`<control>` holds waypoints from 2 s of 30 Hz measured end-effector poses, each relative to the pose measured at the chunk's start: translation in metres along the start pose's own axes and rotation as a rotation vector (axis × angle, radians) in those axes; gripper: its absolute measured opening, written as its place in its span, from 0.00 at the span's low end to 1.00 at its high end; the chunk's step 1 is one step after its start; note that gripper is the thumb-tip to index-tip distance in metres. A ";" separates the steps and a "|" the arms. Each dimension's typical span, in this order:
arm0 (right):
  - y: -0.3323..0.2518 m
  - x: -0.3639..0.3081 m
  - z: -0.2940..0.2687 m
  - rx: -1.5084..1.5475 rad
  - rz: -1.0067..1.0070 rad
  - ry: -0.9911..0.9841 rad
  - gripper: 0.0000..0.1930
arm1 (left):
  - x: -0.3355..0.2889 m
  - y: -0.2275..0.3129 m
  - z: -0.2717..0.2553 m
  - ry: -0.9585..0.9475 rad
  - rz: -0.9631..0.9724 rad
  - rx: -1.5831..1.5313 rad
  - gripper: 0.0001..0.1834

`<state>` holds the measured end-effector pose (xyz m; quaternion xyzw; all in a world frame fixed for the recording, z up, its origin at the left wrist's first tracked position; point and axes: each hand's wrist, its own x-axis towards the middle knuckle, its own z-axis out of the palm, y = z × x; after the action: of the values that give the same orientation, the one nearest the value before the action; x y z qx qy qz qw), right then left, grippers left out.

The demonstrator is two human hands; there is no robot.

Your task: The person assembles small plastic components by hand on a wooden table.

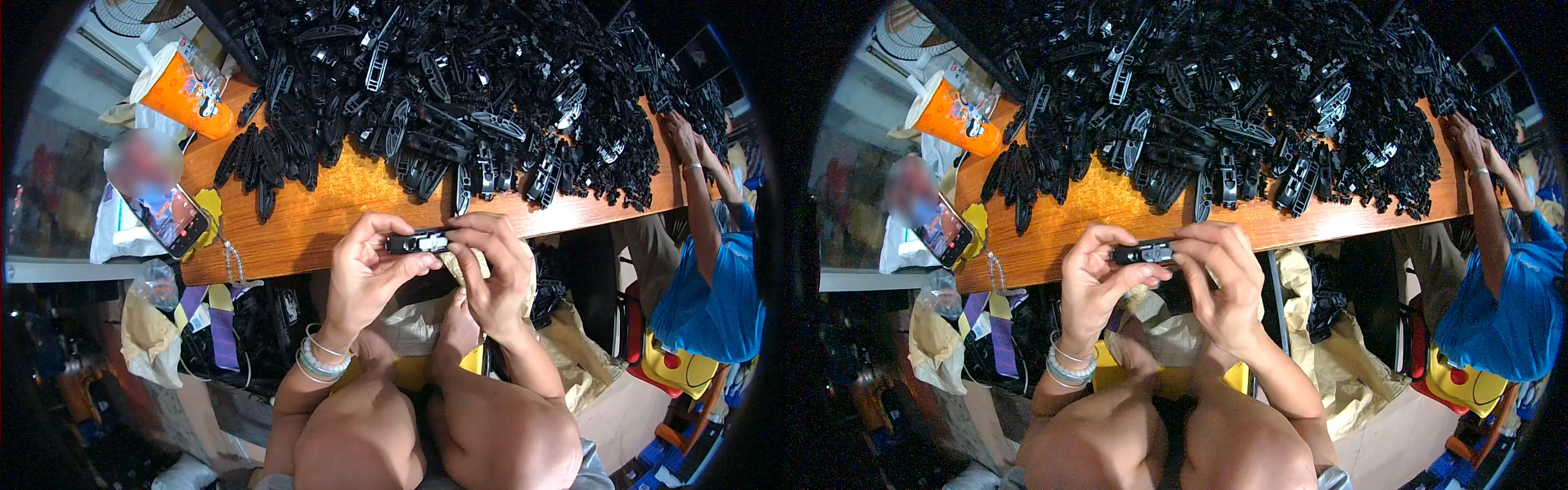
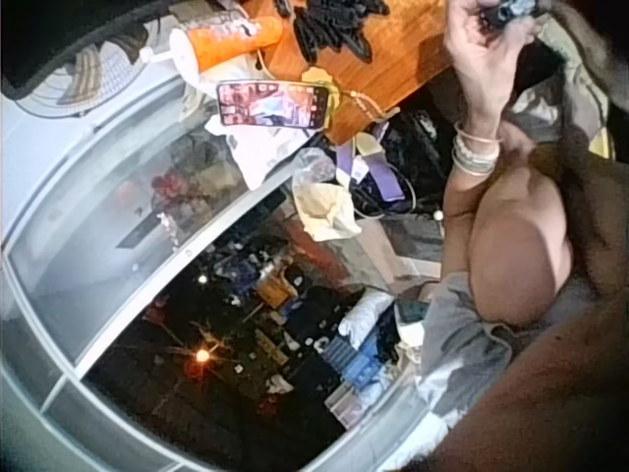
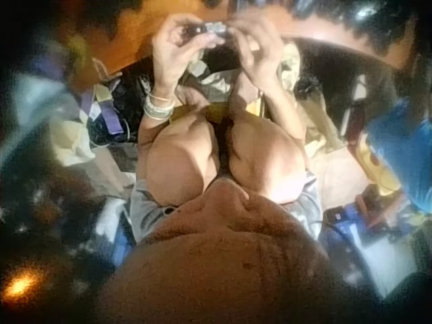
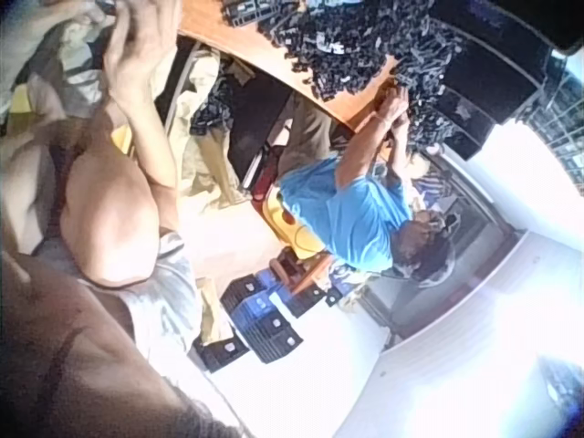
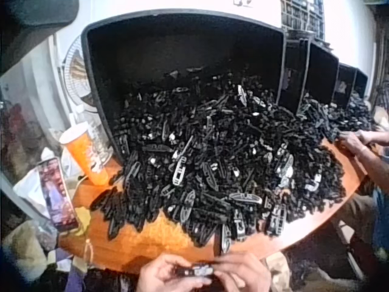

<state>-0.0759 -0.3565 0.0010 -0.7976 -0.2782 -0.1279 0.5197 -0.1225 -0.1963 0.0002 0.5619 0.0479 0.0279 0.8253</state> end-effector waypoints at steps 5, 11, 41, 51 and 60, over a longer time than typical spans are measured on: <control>-0.004 -0.005 0.000 0.244 0.351 -0.128 0.12 | -0.002 0.001 -0.001 0.018 0.031 0.113 0.12; 0.004 -0.011 -0.006 0.422 0.502 -0.269 0.14 | -0.004 0.006 -0.015 -0.080 -0.029 0.181 0.10; 0.052 0.073 -0.009 -0.261 -0.019 0.169 0.06 | 0.096 -0.003 0.001 0.029 0.712 1.478 0.13; 0.045 0.123 0.027 -0.289 -0.268 -0.133 0.08 | 0.049 -0.007 -0.007 0.089 0.826 1.301 0.15; 0.035 0.126 0.047 -0.359 -0.503 -0.303 0.11 | 0.017 -0.014 -0.028 0.205 0.828 1.193 0.18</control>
<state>0.0422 -0.2856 0.0165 -0.7926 -0.5133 -0.1791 0.2762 -0.1084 -0.1737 -0.0238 0.8824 -0.0844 0.3590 0.2920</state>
